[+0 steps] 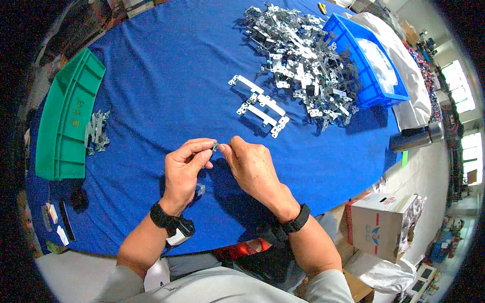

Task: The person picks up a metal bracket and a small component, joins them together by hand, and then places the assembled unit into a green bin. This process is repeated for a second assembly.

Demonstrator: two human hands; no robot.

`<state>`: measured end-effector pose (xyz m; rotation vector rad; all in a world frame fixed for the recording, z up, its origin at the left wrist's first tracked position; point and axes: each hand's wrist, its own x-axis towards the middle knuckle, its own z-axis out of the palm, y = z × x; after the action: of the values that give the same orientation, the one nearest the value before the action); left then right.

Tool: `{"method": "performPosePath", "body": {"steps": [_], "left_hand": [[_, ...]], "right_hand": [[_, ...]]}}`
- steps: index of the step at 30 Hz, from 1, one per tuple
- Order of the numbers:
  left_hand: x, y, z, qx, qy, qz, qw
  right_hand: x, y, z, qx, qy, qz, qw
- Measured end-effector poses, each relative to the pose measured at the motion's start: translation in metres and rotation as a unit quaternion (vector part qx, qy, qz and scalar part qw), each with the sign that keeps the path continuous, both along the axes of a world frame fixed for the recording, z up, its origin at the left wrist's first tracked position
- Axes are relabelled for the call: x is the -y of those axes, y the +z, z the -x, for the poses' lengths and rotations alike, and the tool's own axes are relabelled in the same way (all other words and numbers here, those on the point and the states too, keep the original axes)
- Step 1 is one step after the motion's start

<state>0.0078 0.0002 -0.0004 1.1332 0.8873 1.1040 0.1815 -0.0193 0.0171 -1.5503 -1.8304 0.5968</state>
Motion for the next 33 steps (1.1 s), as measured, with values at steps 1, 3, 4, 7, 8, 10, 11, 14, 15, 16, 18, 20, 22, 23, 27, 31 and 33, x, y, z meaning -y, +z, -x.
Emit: {"method": "performPosePath", "body": {"steps": [1, 3, 4, 7, 8, 10, 11, 14, 15, 16, 18, 20, 22, 23, 27, 31, 33], "left_hand": [[0.000, 0.000, 0.000, -0.003, -0.001, -0.009, 1.000], [0.000, 0.002, 0.000, 0.001, -0.006, -0.012, 1.000], [0.000, 0.002, 0.000, 0.005, -0.009, -0.015, 1.000], [-0.001, -0.002, 0.003, -0.004, -0.023, -0.022, 0.999], [-0.001, -0.001, 0.003, -0.004, -0.023, -0.022, 0.999], [-0.001, -0.001, 0.003, -0.015, -0.024, -0.019, 0.999], [-0.001, -0.001, 0.002, -0.015, -0.024, -0.019, 0.999], [0.000, -0.003, 0.000, -0.006, -0.008, -0.017, 1.000], [0.000, -0.004, 0.001, -0.004, -0.002, -0.015, 1.000], [0.001, -0.004, 0.001, -0.001, 0.004, -0.014, 1.000], [0.002, -0.005, 0.001, 0.004, 0.013, -0.009, 1.000], [0.002, -0.005, 0.001, 0.010, 0.022, -0.005, 1.000], [0.003, -0.004, 0.000, 0.006, 0.030, -0.005, 1.000], [0.003, -0.004, 0.000, 0.006, 0.030, -0.005, 1.000], [0.002, -0.004, 0.000, 0.009, 0.036, -0.018, 0.999], [0.002, -0.004, 0.001, 0.012, 0.029, -0.012, 0.999], [0.002, -0.002, 0.001, 0.008, 0.029, -0.015, 0.999]], "right_hand": [[0.000, 0.000, 0.001, -0.031, -0.008, 0.001, 0.999], [0.001, 0.007, 0.002, -0.063, -0.019, 0.026, 0.997], [0.001, 0.010, 0.003, -0.093, -0.030, 0.051, 0.994], [0.001, 0.011, 0.002, -0.083, -0.032, 0.073, 0.993], [0.001, 0.010, 0.002, -0.083, -0.032, 0.073, 0.993], [0.000, 0.010, 0.002, -0.088, -0.031, 0.060, 0.994], [0.000, 0.010, 0.002, -0.088, -0.031, 0.060, 0.994], [0.000, 0.010, 0.002, -0.080, -0.032, 0.078, 0.993], [0.000, 0.011, 0.003, -0.066, -0.025, 0.070, 0.995], [0.000, 0.011, 0.004, -0.052, -0.018, 0.061, 0.997], [0.000, 0.007, 0.005, -0.057, -0.013, 0.018, 0.998], [-0.001, 0.004, 0.007, -0.061, -0.005, -0.027, 0.998], [-0.001, 0.002, 0.008, -0.062, -0.011, -0.065, 0.996], [0.000, 0.006, 0.008, -0.062, -0.011, -0.065, 0.996], [0.000, 0.010, 0.000, -0.019, -0.002, 0.041, 0.999], [0.000, 0.016, 0.004, -0.077, -0.008, 0.025, 0.997], [0.000, 0.015, 0.006, -0.081, -0.009, 0.015, 0.997]]}}
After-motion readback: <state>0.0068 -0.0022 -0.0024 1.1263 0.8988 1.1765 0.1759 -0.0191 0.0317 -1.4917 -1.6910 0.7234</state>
